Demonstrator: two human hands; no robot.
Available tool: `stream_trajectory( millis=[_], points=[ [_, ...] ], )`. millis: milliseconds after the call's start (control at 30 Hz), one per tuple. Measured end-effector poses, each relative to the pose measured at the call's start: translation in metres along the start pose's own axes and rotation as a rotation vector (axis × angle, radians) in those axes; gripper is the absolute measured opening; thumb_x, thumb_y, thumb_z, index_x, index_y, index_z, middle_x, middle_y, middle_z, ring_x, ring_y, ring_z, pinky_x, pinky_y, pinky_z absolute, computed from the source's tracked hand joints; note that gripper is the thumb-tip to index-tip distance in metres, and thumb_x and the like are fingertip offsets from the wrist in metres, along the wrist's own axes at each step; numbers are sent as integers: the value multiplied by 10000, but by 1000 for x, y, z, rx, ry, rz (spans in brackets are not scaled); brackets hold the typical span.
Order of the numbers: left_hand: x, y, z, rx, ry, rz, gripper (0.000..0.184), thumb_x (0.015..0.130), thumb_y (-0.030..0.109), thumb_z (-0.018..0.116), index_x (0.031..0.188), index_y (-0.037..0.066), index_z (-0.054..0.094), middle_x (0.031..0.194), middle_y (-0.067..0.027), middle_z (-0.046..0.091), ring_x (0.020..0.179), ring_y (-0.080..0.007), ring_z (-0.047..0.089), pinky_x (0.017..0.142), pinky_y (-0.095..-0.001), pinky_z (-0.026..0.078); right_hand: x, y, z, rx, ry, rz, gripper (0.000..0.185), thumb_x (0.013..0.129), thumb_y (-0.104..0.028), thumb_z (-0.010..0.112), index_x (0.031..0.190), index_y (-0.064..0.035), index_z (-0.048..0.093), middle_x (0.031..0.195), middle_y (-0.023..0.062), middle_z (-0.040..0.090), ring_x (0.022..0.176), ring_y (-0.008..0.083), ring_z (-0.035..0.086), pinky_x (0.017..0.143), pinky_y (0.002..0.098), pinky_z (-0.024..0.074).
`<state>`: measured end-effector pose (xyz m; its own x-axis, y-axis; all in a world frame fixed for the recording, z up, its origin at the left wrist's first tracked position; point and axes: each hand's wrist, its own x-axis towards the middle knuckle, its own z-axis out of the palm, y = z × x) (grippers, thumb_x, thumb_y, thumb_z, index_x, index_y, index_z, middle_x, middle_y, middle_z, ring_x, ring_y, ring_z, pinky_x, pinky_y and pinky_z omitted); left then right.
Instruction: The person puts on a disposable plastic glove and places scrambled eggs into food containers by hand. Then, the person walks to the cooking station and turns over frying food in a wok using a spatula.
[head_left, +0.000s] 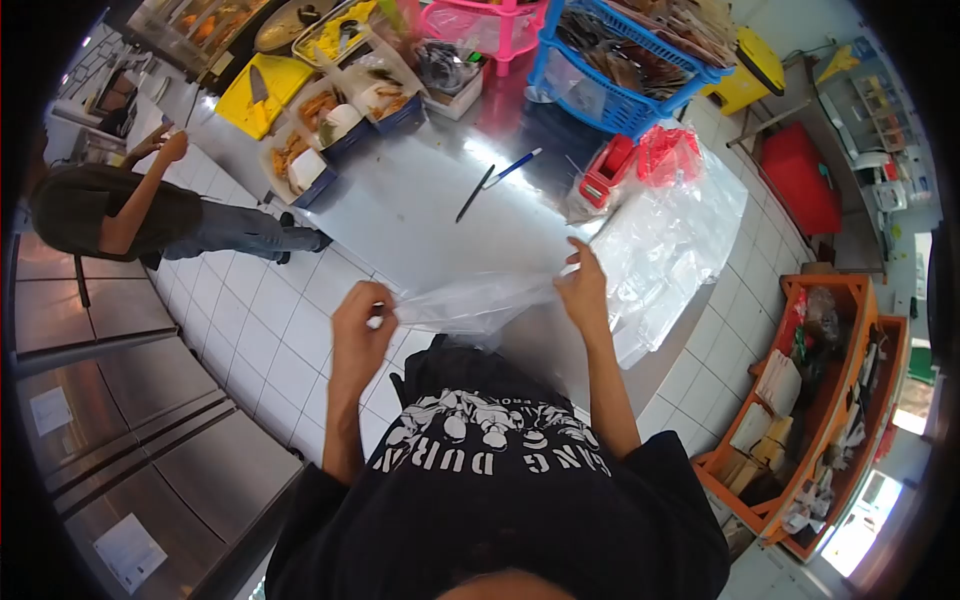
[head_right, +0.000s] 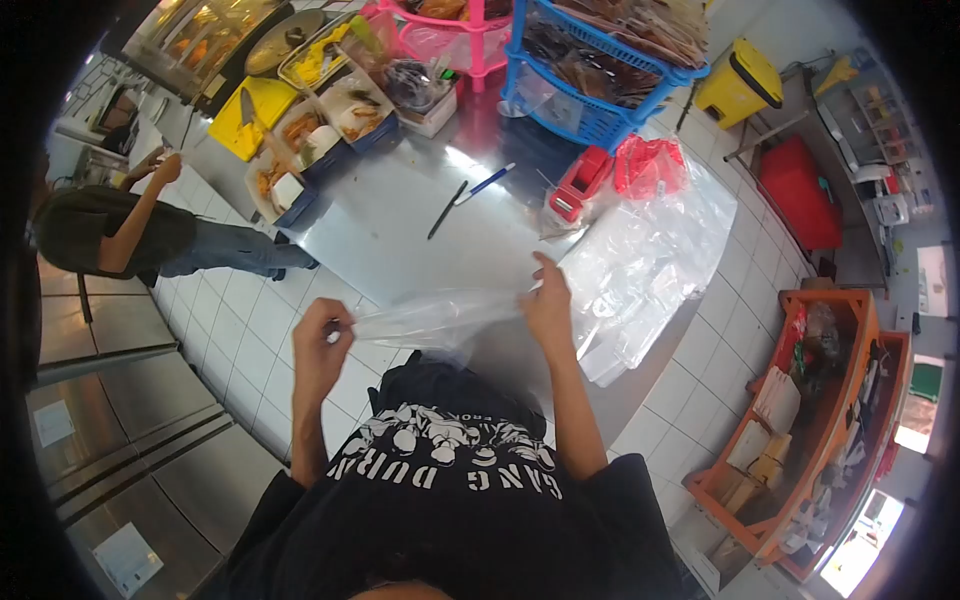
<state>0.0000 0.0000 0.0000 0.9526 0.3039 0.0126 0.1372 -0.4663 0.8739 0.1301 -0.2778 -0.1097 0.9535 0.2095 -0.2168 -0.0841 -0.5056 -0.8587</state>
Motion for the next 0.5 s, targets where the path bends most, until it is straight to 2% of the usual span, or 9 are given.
stream_trajectory(
  millis=[100,167,200,233,300,333,367,433,500],
  points=[
    [-7,1,-7,123,-45,32,162,706,-149,531,792,-12,522,920,-102,564,752,-190,564,673,-276,487,17,-2,-28,-116,103,-21,629,666,-39,691,1256,-131,492,1078,144,578,719,232,587,705,332,483],
    [-8,-4,-7,220,-118,59,160,710,-149,507,771,-5,539,1013,-130,596,743,-210,563,716,-296,478,35,-13,-36,-102,-220,-76,635,653,-70,716,1246,-105,492,1070,175,572,735,226,587,707,328,478],
    [-9,-10,-9,267,-196,44,266,703,-158,466,839,18,612,1138,-161,590,825,-267,587,789,-328,473,48,-17,-43,-44,-321,-86,659,674,-148,756,1270,-95,479,1096,167,567,753,207,584,717,320,483],
    [-11,-16,-6,270,-198,52,266,703,-158,466,839,18,612,1138,-161,590,825,-267,587,789,-328,473,59,-21,-48,-40,-313,-89,659,674,-148,756,1270,-95,479,1096,167,567,753,207,584,717,320,483],
    [-16,-24,-4,410,-265,49,342,708,-139,456,952,7,647,1188,-155,569,958,-336,561,866,-398,439,83,-31,-55,167,-542,-126,681,710,-228,770,1300,-86,460,1132,136,567,812,195,588,749,312,482],
    [-16,-23,-5,372,-299,-54,476,706,-138,435,1117,24,614,1237,-152,538,1057,-349,526,941,-407,400,101,-39,-61,153,-550,-122,700,737,-310,759,1323,-91,444,1155,113,560,890,187,588,789,312,476],
    [-16,-21,-5,382,-284,-54,476,706,-138,435,1117,24,614,1237,-152,538,1057,-349,526,941,-407,400,120,-50,-64,90,-429,-54,666,754,-334,732,1300,-59,467,1130,125,574,946,203,591,822,314,468],
    [-18,-19,-4,350,-192,-21,570,657,-161,416,1176,13,571,1230,-175,544,978,-319,573,834,-357,474,181,-35,-47,51,-121,-270,615,766,-329,706,1269,-43,498,1109,160,588,953,246,601,835,331,468],
    [-18,-11,-6,355,-176,-69,616,651,-163,416,1224,26,540,1233,-173,539,914,-280,576,793,-333,477,236,-41,-34,-116,65,-316,563,773,-278,683,1251,-34,511,1096,203,596,990,322,600,865,376,468]
  ],
)
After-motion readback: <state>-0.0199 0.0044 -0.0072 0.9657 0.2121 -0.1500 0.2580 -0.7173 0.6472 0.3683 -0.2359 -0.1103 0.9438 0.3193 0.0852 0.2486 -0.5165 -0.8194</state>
